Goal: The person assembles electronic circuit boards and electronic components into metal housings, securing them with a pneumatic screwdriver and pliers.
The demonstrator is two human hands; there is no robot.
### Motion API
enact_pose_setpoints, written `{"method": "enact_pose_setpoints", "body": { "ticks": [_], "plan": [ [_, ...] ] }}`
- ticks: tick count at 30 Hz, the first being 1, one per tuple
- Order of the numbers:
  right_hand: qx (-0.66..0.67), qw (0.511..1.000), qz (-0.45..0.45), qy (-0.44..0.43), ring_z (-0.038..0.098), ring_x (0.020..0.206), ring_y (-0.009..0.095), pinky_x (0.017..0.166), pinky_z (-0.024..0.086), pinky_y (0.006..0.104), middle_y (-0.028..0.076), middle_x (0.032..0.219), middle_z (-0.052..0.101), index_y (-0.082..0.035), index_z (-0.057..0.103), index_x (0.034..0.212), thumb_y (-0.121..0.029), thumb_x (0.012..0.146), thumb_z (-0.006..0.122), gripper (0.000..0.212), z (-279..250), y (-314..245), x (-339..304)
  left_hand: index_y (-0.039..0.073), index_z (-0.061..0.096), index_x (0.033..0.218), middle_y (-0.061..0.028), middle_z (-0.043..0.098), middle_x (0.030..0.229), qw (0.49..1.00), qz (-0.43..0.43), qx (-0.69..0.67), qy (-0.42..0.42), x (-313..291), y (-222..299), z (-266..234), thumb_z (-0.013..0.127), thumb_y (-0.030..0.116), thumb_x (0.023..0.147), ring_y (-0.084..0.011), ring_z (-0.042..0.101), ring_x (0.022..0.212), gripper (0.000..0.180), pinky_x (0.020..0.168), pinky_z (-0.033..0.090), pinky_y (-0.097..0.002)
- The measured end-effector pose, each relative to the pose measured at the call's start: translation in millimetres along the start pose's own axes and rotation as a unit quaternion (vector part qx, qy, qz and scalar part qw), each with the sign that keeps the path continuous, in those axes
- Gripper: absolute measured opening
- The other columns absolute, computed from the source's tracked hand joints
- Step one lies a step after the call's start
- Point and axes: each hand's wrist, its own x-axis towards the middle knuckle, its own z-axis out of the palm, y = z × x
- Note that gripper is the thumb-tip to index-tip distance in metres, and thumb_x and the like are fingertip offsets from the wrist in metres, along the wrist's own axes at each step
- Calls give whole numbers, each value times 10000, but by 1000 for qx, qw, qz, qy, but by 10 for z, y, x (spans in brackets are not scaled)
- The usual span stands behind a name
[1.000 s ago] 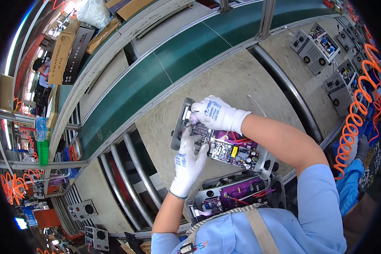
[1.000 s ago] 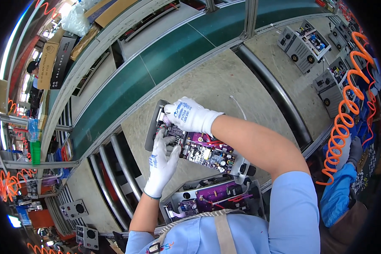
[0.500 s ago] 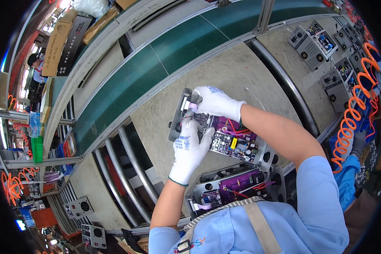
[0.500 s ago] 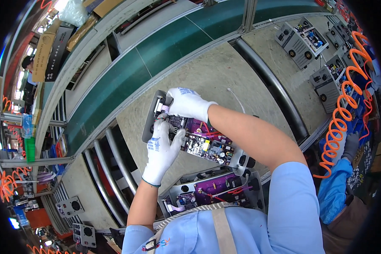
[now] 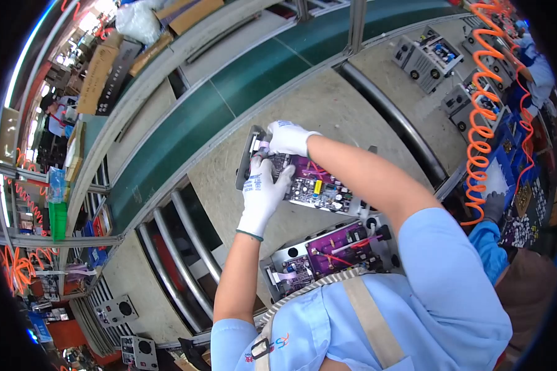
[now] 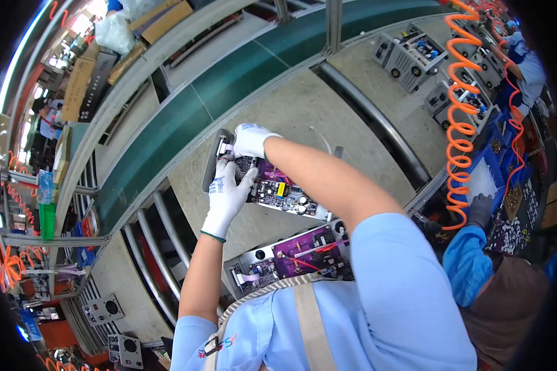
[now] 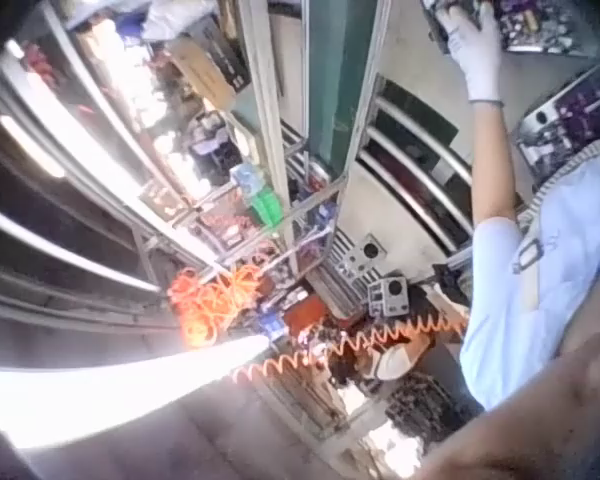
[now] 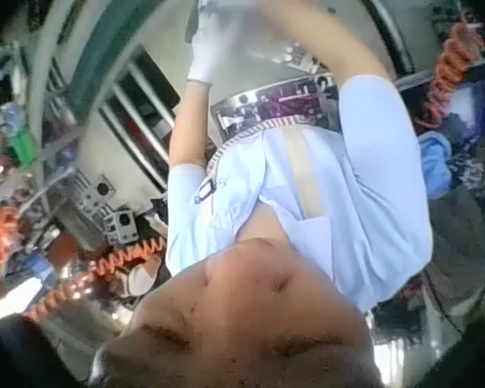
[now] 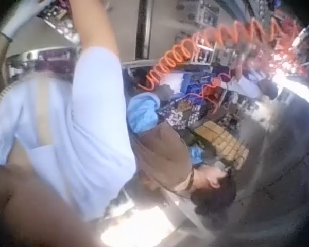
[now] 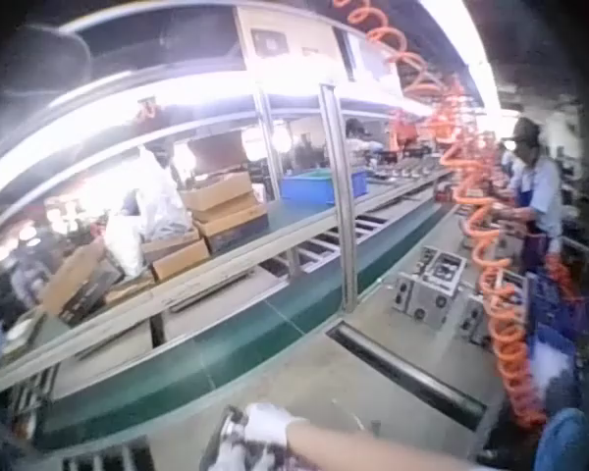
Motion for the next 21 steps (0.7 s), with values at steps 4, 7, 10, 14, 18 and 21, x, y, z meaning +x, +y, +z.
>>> {"method": "enact_pose_setpoints", "body": {
  "ticks": [4, 7, 10, 14, 18, 21],
  "plan": [
    [86, 993, -80, 11, 694, 984, 350, 873, 539, 393, 236, 1048, 710, 20, 715, 1055, -388, 719, 767, 531, -58, 117, -171, -26, 270, 1515, -232, 531, 1367, 949, -2, -316, 3, -424, -561, 225, 647, 211, 934, -313, 603, 1183, 732, 973, 493, -373],
    [143, 978, -112, 98, 667, 1061, 313, 939, 506, 379, 216, 1131, 686, 24, 628, 1222, -392, 860, 686, 554, -552, 481, -838, -21, 293, 1504, -206, 491, 1432, 984, 12, -180, 5, -798, -605, 131, 650, 102, 915, -263, 568, 1251, 701, 1022, 472, -362],
    [101, 968, -66, 222, 554, 1243, 327, 1038, 440, 394, 245, 1337, 557, 11, 496, 1376, -402, 902, 663, 651, -872, 854, -1573, -11, 329, 1495, -206, 449, 1474, 948, 1, -238, 213, -1015, -545, -150, 661, 74, 883, -273, 495, 1331, 701, 1107, 394, -373],
    [137, 956, 36, 257, 468, 1345, 337, 1104, 374, 395, 281, 1433, 466, 59, 308, 1483, -391, 914, 678, 814, -402, 1061, -2251, -18, 330, 1485, -209, 490, 1425, 952, -66, -238, 180, -583, -609, -58, 658, 60, 874, -277, 480, 1339, 698, 1101, 383, -366],
    [213, 953, 105, 189, 578, 1230, 354, 1041, 433, 381, 283, 1310, 569, 95, 186, 1512, -336, 905, 683, 895, -106, 830, -2277, -16, 344, 1474, -221, 533, 1377, 920, -175, -340, 83, -436, -404, -2, 670, 133, 888, -299, 509, 1295, 687, 1052, 402, -349],
    [217, 962, 63, 153, 633, 1086, 222, 970, 473, 331, 185, 1167, 666, 103, 358, 1445, -307, 911, 681, 747, -482, 880, -2058, -35, 336, 1475, -249, 514, 1403, 970, -142, -173, 99, -703, -624, 166, 603, 176, 956, -308, 498, 1308, 621, 1080, 372, -361]
  ]
}}
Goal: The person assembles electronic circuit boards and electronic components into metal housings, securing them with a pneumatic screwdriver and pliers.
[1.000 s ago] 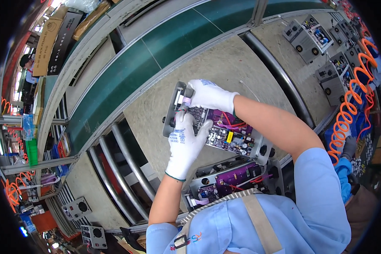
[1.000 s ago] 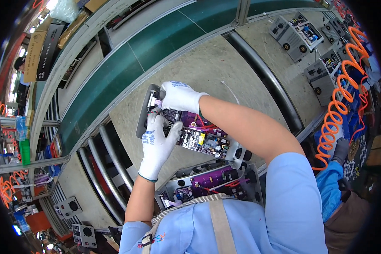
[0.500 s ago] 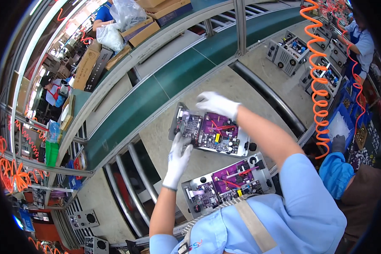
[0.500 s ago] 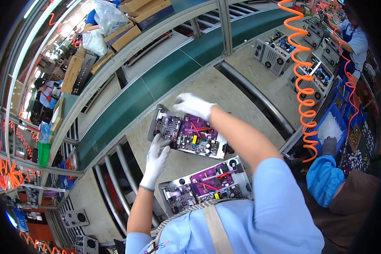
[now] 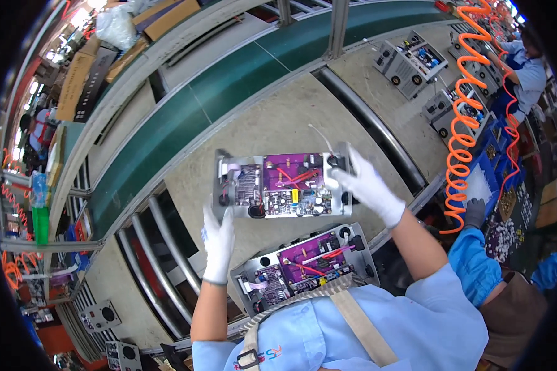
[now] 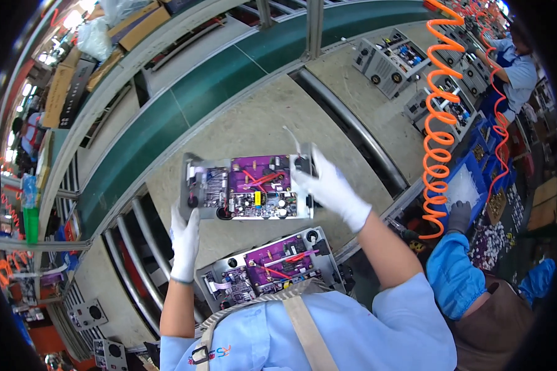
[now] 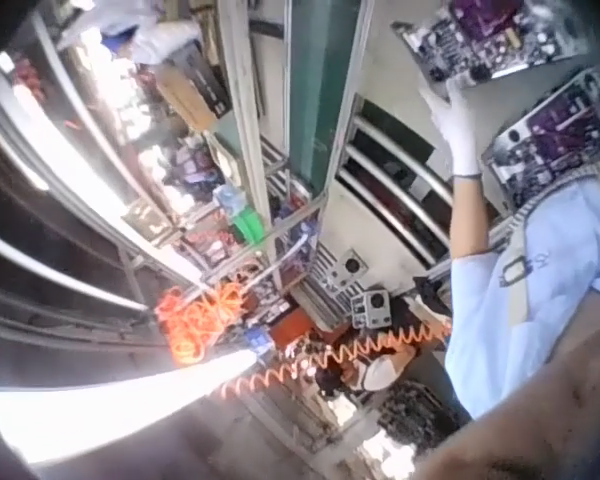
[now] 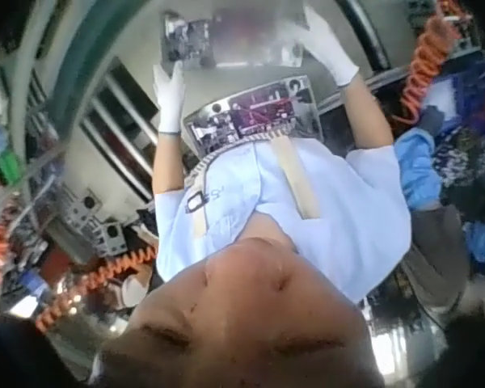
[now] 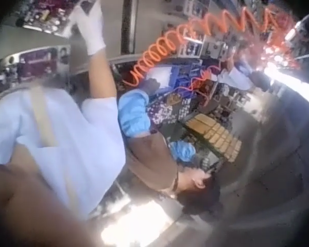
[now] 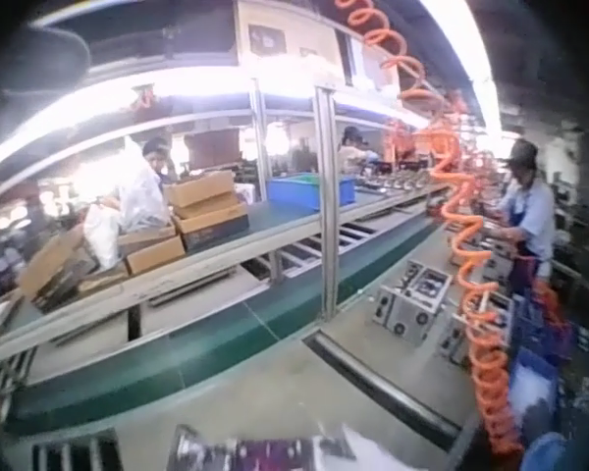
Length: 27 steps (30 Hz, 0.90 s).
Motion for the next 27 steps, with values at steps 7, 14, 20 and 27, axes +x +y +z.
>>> {"method": "enact_pose_setpoints", "body": {
  "ticks": [7, 14, 20, 27],
  "plan": [
    [-120, 979, 39, -161, 650, 980, 196, 923, 465, 331, 143, 1055, 708, 34, 681, 1107, -437, 1001, 525, 507, -374, 625, 1256, -47, 342, 1475, -242, 591, 1293, 1000, -23, -6, -9, -226, 216, -99, 565, 177, 987, -254, 592, 1172, 581, 1010, 433, -332],
    [121, 961, -7, -250, 661, 856, 188, 809, 527, 324, 101, 1031, 706, -31, 648, 1053, -251, 1014, 511, 262, -70, -145, 1366, 33, 477, 1425, -212, 632, 1165, 996, 68, 43, 23, -301, 99, -255, 654, 178, 909, -340, 635, 1002, 564, 917, 497, -404],
    [-166, 924, -216, -266, 659, 910, 327, 813, 499, 400, 182, 977, 680, -41, 626, 1084, -276, 997, 499, 281, 303, -850, 675, 43, 533, 1360, -225, 506, 1364, 959, 273, 24, 69, -31, 1157, -193, 706, 99, 828, -384, 521, 1255, 561, 1026, 441, -444],
    [-232, 907, -343, -74, 639, 996, 340, 891, 485, 421, 144, 1039, 677, -48, 657, 1086, -194, 893, 620, 245, 208, -754, 411, -3, 656, 1165, -77, 681, 993, 956, 123, -255, -81, 107, 1176, 134, 602, 35, 943, -102, 644, 847, 232, 770, 521, -245]
  ]
}}
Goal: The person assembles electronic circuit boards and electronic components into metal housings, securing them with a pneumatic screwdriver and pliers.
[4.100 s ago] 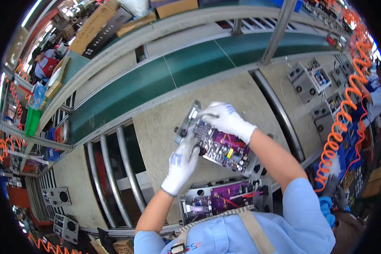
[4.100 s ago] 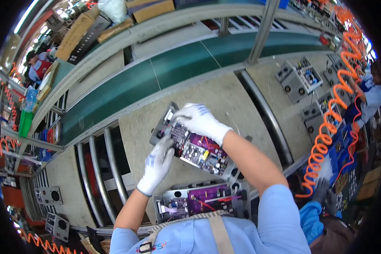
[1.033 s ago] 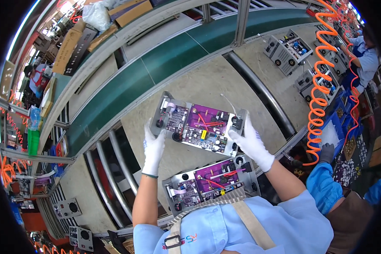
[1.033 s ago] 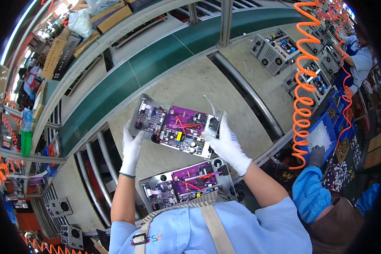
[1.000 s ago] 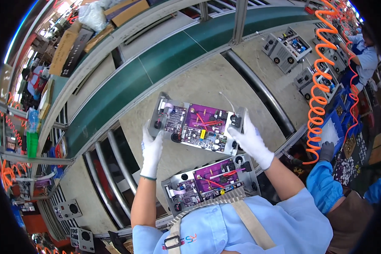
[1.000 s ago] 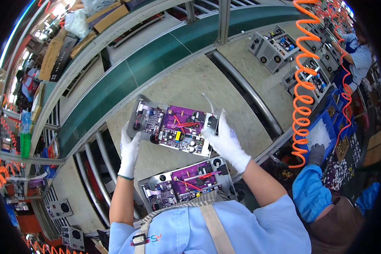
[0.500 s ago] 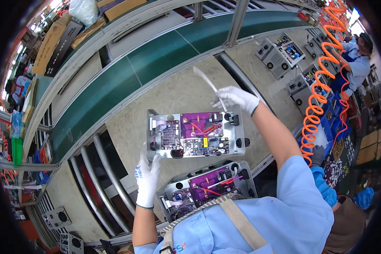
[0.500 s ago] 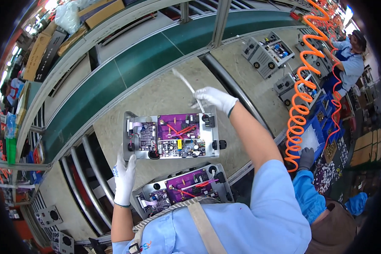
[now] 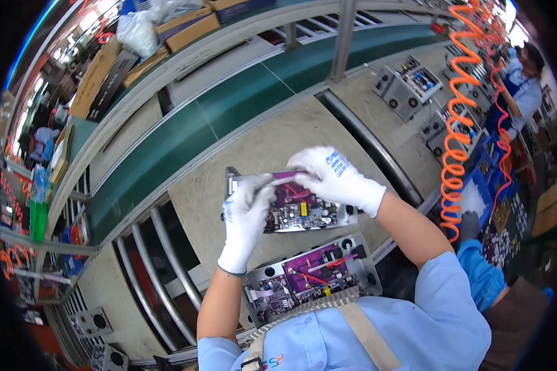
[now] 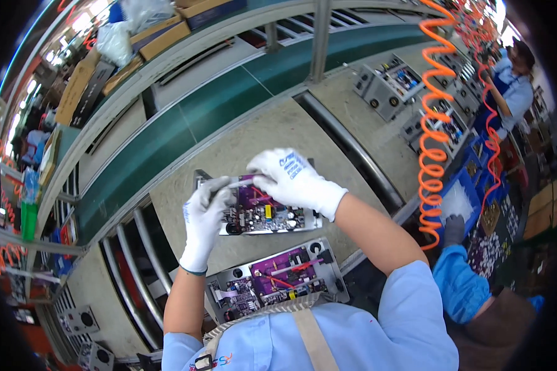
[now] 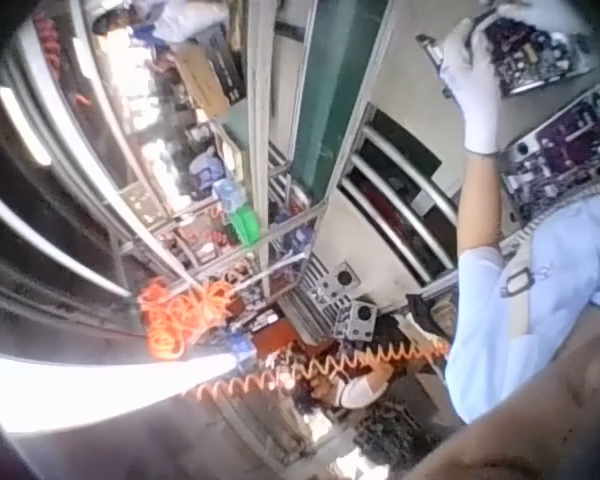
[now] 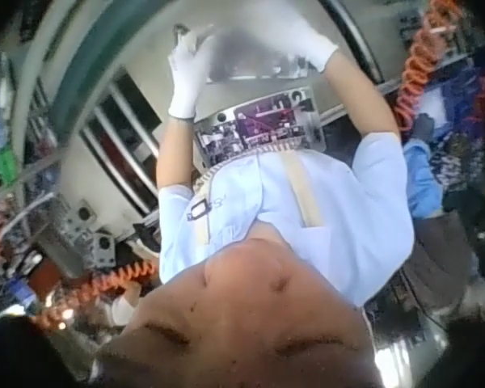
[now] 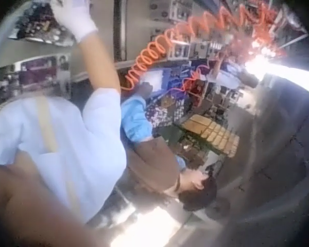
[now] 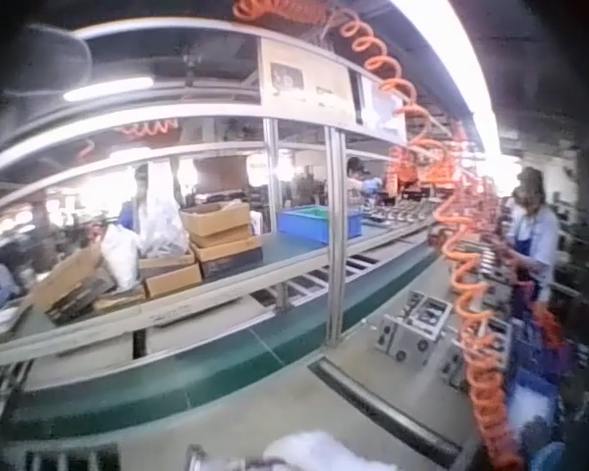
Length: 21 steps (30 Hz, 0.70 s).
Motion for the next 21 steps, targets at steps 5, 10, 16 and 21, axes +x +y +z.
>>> {"method": "enact_pose_setpoints", "body": {
  "ticks": [5, 10, 16, 21],
  "plan": [
    [-110, 983, 62, -131, 695, 920, 365, 787, 554, 452, 178, 957, 714, -113, 694, 1069, -220, 802, 659, 289, 51, -140, -164, -27, 656, 1113, -51, 686, 927, 988, 50, 128, 76, 21, -137, 71, 596, 68, 973, -123, 654, 769, 179, 724, 539, -267],
    [-72, 995, 23, -69, 667, 897, 307, 867, 481, 452, 106, 870, 700, -139, 700, 990, -269, 847, 641, 202, 377, 79, -291, -14, 629, 1072, -30, 617, 817, 990, 12, 77, 114, -5, -401, -111, 568, 175, 1009, -63, 529, 592, 208, 547, 438, -213],
    [-159, 941, 293, 62, 526, 1180, 338, 1102, 280, 548, 159, 1181, 587, -121, 601, 1204, -309, 841, 614, 409, 244, 485, -375, -4, 638, 1047, -2, 600, 748, 990, -73, 106, 64, -101, -317, -148, 555, 221, 1022, -63, 473, 523, 241, 462, 377, -219],
    [-150, 977, -8, 149, 480, 1319, 304, 1161, 289, 475, 165, 1345, 564, -61, 534, 1348, -240, 878, 604, 508, 250, 0, -341, 57, 664, 1051, 12, 607, 729, 988, -152, -14, 10, -170, -195, 68, 588, 288, 1013, -61, 504, 550, 246, 479, 401, -222]
  ]
}}
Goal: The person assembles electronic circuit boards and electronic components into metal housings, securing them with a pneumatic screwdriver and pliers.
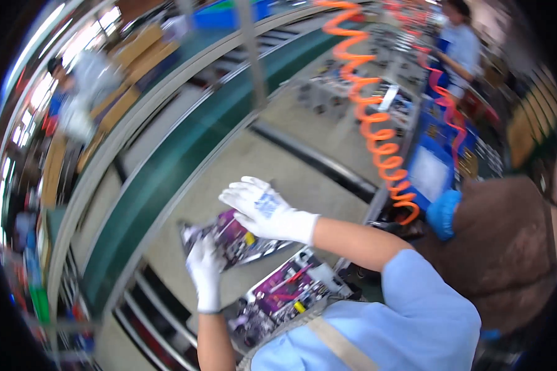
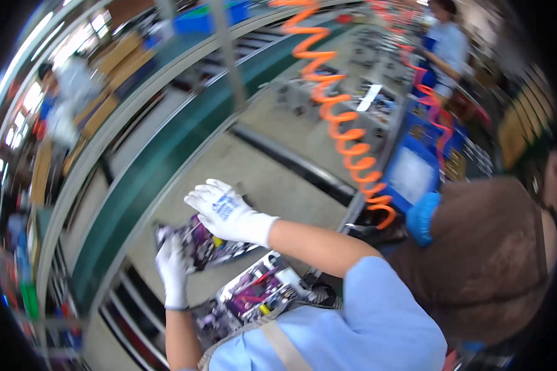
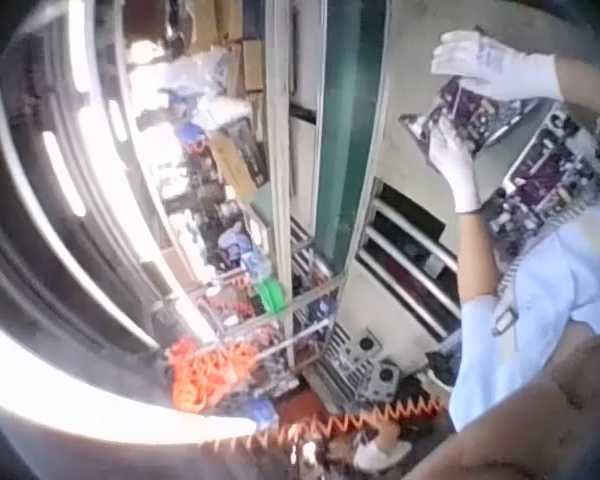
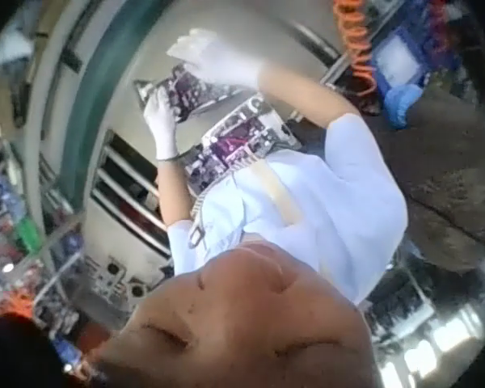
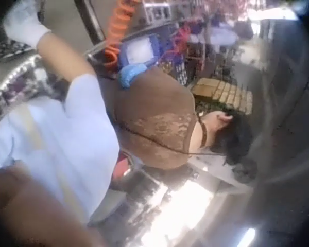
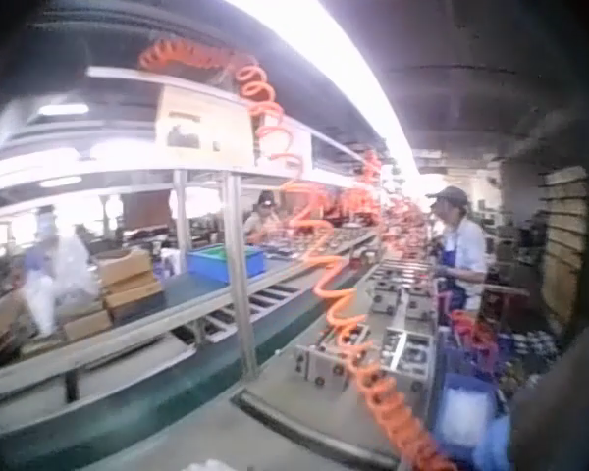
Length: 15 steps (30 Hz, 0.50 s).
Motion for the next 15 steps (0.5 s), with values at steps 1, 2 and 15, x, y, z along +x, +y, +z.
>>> {"method": "enact_pose_setpoints", "body": {
  "ticks": [1, 2, 15],
  "plan": [
    [13, 997, -26, -73, 523, 1263, 320, 1143, 322, 477, 175, 1288, 597, -60, 565, 1305, -245, 890, 597, 455, -78, -213, 81, 74, 661, 1022, 29, 571, 676, 999, 26, -22, 12, -61, 21, 92, 578, 310, 1017, -61, 488, 515, 250, 455, 393, -236],
    [18, 996, -30, -78, 559, 1214, 321, 1136, 328, 482, 171, 1231, 630, -64, 595, 1263, -240, 898, 591, 406, -33, -343, 79, 69, 654, 1004, 25, 570, 673, 998, 49, -26, -1, -71, 40, 103, 574, 322, 1017, -58, 495, 517, 266, 460, 395, -234],
    [306, 915, 122, -234, 661, 852, 227, 783, 515, 326, 108, 912, 685, -21, 711, 994, -129, 852, 710, 179, 216, -312, 440, 20, 655, 978, -33, 644, 733, 998, -22, -59, 1, -17, -74, -91, 573, 286, 1010, -77, 536, 510, 280, 483, 414, -231]
  ]
}}
